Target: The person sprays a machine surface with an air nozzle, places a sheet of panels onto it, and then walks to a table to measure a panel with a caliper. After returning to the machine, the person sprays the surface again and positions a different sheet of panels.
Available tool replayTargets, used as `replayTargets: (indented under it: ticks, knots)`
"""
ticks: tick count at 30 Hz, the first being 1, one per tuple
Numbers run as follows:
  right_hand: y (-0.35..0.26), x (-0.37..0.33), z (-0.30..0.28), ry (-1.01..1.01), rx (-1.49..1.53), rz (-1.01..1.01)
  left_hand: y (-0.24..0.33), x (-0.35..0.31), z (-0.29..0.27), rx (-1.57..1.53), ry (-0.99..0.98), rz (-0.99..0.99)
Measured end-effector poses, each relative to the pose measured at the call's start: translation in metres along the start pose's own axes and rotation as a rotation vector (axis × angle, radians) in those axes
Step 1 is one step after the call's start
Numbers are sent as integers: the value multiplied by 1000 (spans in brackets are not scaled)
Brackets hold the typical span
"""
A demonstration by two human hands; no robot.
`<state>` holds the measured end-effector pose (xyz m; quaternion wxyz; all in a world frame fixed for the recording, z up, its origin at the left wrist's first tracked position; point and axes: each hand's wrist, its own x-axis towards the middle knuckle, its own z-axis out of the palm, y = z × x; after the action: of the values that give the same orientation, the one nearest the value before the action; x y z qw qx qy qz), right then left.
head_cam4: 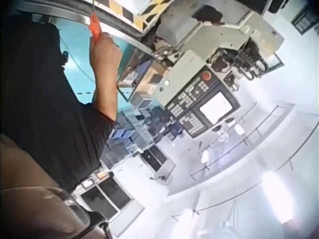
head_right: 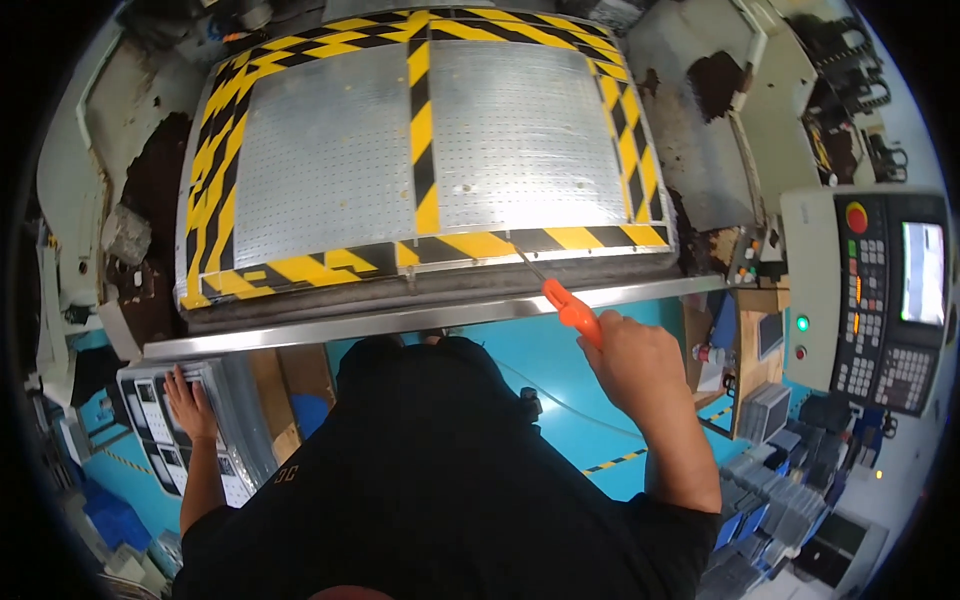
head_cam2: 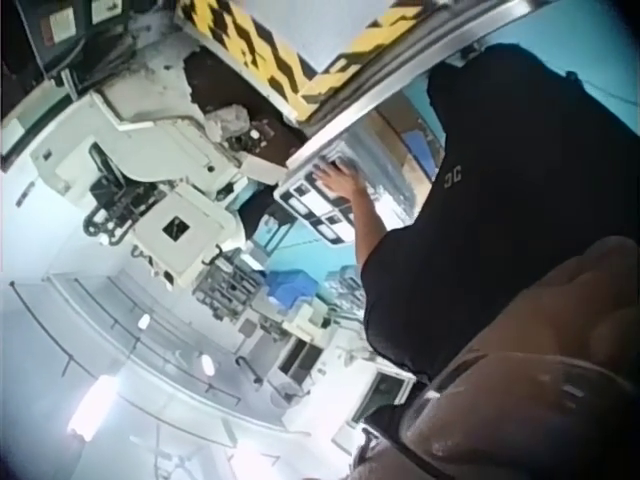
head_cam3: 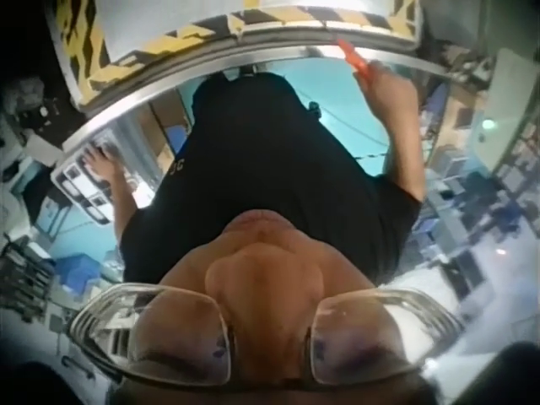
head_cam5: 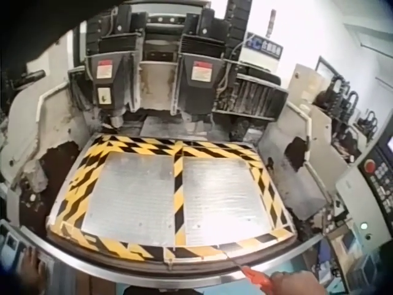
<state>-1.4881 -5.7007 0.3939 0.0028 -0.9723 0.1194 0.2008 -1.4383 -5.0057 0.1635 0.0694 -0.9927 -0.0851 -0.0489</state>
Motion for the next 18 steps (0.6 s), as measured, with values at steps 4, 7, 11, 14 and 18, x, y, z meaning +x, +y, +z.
replayTargets:
  ticks: [4, 7, 11, 14, 18]
  knots:
    - [35, 9, 9, -9, -14, 158, -18, -1, 9, -37, 47, 62]
    - [76, 27, 21, 5, -12, 253, -18, -5, 7, 11, 27, 37]
    - [100, 57, 43, -12, 98, 385, -22, -6, 12, -5, 69, 59]
    - [-19, 63, 118, 222, 160, -43, 5, 11, 2, 3, 23, 58]
    - [-64, 122, 53, -159, 280, -16, 2, -6, -9, -4, -10, -15]
